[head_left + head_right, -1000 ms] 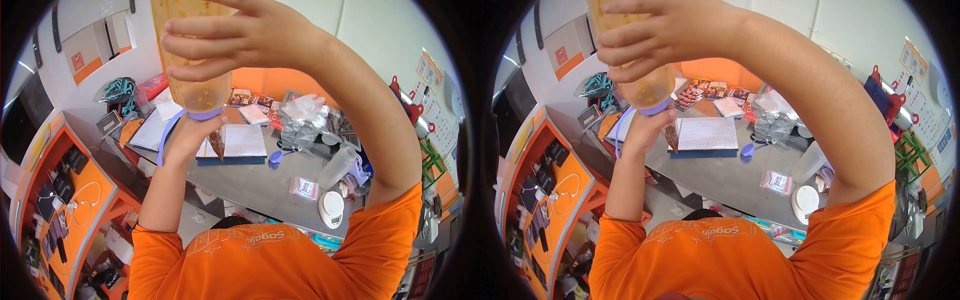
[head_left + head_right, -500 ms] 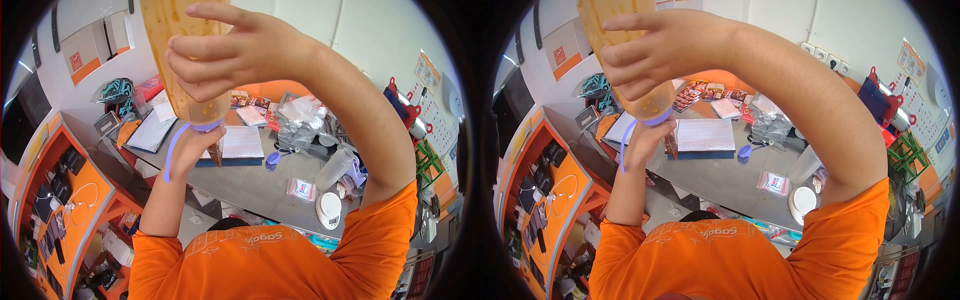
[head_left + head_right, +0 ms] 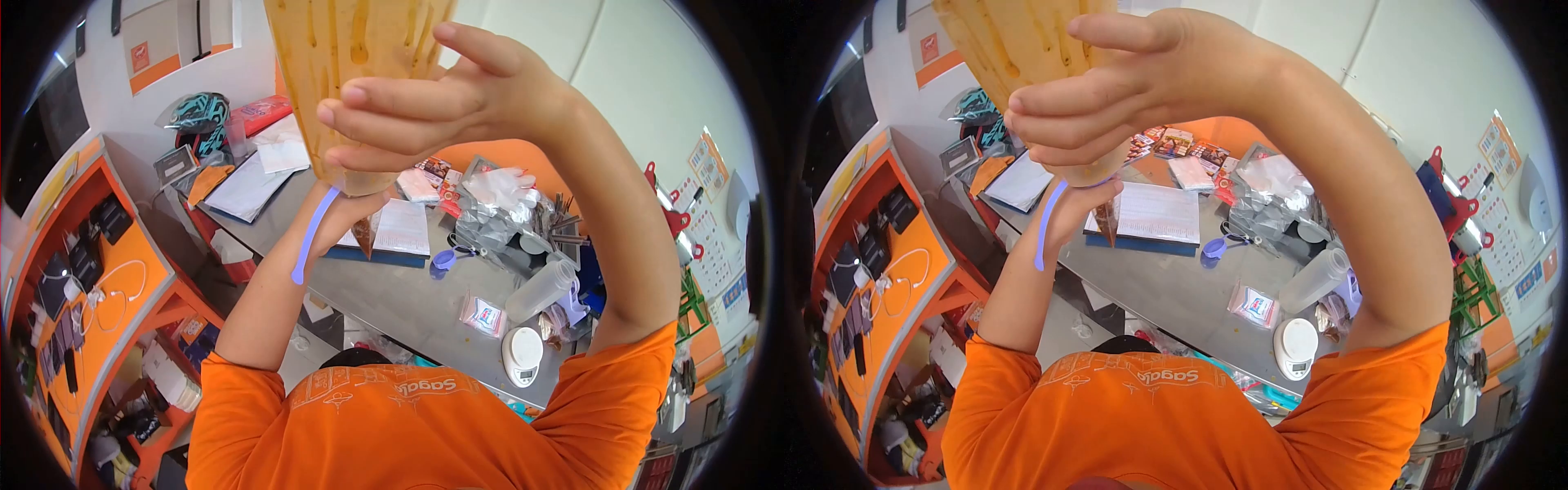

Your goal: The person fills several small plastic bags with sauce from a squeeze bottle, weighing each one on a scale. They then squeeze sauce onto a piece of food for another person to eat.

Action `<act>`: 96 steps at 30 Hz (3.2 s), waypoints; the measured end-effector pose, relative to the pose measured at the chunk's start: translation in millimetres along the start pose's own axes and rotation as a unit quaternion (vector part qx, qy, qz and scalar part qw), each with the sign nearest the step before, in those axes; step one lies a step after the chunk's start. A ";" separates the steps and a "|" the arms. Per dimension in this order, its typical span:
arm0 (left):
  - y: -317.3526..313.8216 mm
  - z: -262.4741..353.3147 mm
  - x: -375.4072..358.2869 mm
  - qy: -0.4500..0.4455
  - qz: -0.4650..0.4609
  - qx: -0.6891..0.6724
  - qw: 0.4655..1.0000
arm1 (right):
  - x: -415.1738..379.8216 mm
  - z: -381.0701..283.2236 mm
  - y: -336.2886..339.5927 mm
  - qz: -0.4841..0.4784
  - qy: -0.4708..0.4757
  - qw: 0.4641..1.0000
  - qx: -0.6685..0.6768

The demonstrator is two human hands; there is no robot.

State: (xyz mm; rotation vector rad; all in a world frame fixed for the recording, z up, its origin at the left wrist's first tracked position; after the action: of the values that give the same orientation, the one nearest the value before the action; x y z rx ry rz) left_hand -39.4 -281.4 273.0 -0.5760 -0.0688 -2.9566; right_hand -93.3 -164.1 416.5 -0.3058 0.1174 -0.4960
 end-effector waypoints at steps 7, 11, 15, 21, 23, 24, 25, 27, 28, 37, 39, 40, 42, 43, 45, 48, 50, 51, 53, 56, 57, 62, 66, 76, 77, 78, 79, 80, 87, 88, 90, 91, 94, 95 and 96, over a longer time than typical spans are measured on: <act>-2.6 -11.7 8.2 -0.048 0.006 -0.005 0.999 | 22.6 9.3 -0.6 0.003 0.076 0.997 -0.009; -3.5 -4.3 11.2 -0.060 -0.003 -0.038 0.997 | 33.4 14.4 -0.6 -0.023 0.117 0.993 0.013; -6.0 -4.9 13.5 -0.047 -0.018 -0.085 0.995 | 33.7 12.3 -0.7 -0.072 0.119 0.990 0.003; 5.6 -21.7 20.1 -0.043 -0.015 -0.096 0.994 | 32.4 14.1 -9.1 -0.069 0.080 0.994 0.018; 10.5 -27.4 18.4 -0.036 -0.016 -0.101 0.994 | 27.5 14.9 -6.0 -0.080 0.062 0.995 0.016; 12.7 -28.5 17.2 -0.028 -0.012 -0.088 0.996 | 24.8 13.3 -3.8 -0.112 0.052 0.992 0.030; 14.7 -29.8 17.2 -0.019 -0.006 -0.077 0.997 | 23.2 11.6 -2.3 -0.142 0.043 0.988 0.046; 18.6 -33.7 17.3 -0.005 -0.010 -0.062 0.998 | 13.6 4.7 -6.7 -0.126 0.017 0.990 0.056; 19.8 -35.8 16.1 0.006 -0.008 -0.051 0.999 | 7.5 -0.1 -10.2 -0.103 -0.004 0.992 0.068; 21.2 -40.2 11.3 0.012 -0.023 -0.069 0.997 | 1.1 -8.1 -10.5 -0.133 -0.015 0.990 0.047; 21.0 -40.3 11.0 0.016 -0.012 -0.064 0.998 | 0.9 -7.8 -14.2 -0.112 -0.022 0.992 0.055; 21.5 -40.5 10.9 0.018 0.002 -0.062 0.998 | 0.5 -8.2 -14.2 -0.089 -0.026 0.994 0.065; 23.3 -41.2 11.1 0.024 -0.012 -0.052 0.998 | -1.7 -7.2 -11.8 -0.101 -0.018 0.992 0.067; 23.8 -41.8 10.1 0.029 -0.022 -0.045 0.998 | -1.1 -6.5 -9.9 -0.110 -0.008 0.991 0.072; 22.3 -39.5 7.4 0.034 -0.031 -0.025 0.999 | -5.0 -6.2 -3.5 -0.163 -0.018 0.980 0.115; 19.9 -40.8 3.5 0.033 -0.042 -0.008 0.999 | -19.2 -8.2 2.7 -0.214 -0.049 0.961 0.168; 15.1 -43.9 1.9 0.029 -0.055 0.002 0.998 | -31.0 -12.5 7.8 -0.212 -0.066 0.957 0.187; 14.9 -44.6 0.5 0.023 -0.043 -0.013 0.999 | -34.9 -15.5 13.0 -0.245 -0.100 0.947 0.180; 13.9 -46.3 -2.6 0.043 -0.056 0.002 0.998 | -42.4 -25.8 23.8 -0.272 -0.120 0.937 0.181; 15.5 -52.1 -4.7 0.091 -0.056 -0.041 0.993 | -55.9 -47.3 35.8 -0.296 -0.238 0.905 0.191; 13.5 -50.1 -7.5 0.090 -0.046 -0.050 0.994 | -61.8 -56.4 38.0 -0.305 -0.303 0.873 0.228; 12.3 -47.0 -15.5 0.062 -0.016 -0.086 0.994 | -72.2 -93.2 53.6 -0.322 -0.440 0.774 0.323; 20.7 -54.6 -21.7 0.060 0.004 -0.064 0.996 | -79.2 -159.3 75.8 -0.239 -0.733 0.269 0.577; 26.0 -66.1 -43.2 0.037 0.076 -0.025 0.996 | -104.6 -322.6 152.4 -0.177 -0.893 0.136 0.392; 24.3 -66.9 -42.5 0.025 0.090 -0.027 0.995 | -103.0 -335.5 161.1 -0.179 -0.889 0.130 0.400; 21.3 -69.6 -41.3 0.012 0.095 -0.035 0.995 | -99.9 -344.0 167.6 -0.180 -0.886 0.126 0.409; 17.2 -74.3 -40.2 0.019 0.090 -0.032 0.995 | -98.2 -351.9 173.3 -0.179 -0.889 0.119 0.405; 13.9 -78.9 -39.2 -0.004 0.104 -0.032 0.994 | -96.7 -359.1 178.8 -0.150 -0.901 0.107 0.394; -8.0 -117.2 -37.4 -0.057 0.108 -0.012 0.992 | -94.0 -360.6 192.6 -0.287 -0.867 0.362 0.190; -7.3 -125.9 -37.7 -0.073 0.106 0.015 0.992 | -86.2 -342.2 190.3 -0.282 -0.868 0.366 0.183; -12.0 -129.5 -38.3 -0.074 0.118 0.056 0.989 | -50.4 -259.2 179.7 -0.144 -0.848 0.452 0.238; -15.0 -133.8 -40.6 -0.059 0.129 0.097 0.985 | -35.7 -224.0 168.0 -0.181 -0.790 0.492 0.317; -26.7 -156.7 -41.1 -0.078 0.120 0.125 0.982 | -6.7 -173.4 129.0 -0.250 -0.680 0.526 0.446; -30.9 -158.8 -39.4 -0.100 0.130 0.120 0.979 | -5.4 -174.5 121.0 -0.251 -0.683 0.525 0.441; -34.6 -157.1 -38.8 -0.101 0.126 0.120 0.980 | -3.1 -176.3 113.0 -0.293 -0.646 0.541 0.452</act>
State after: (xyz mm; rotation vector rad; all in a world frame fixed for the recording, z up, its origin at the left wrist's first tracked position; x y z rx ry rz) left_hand -66.7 -253.5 112.2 -0.7829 -0.3393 -2.5873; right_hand -77.7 -114.1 213.8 0.4174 -1.7524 -0.8078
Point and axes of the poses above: each hand's wrist, its own x-axis towards the middle knuckle, its own y-axis out of the back of the hand, z = x × y, the point moved 2 cm from there along x, towards the middle knuckle, and after that the axes turned 2 degrees about x, right-handed, at the moved point
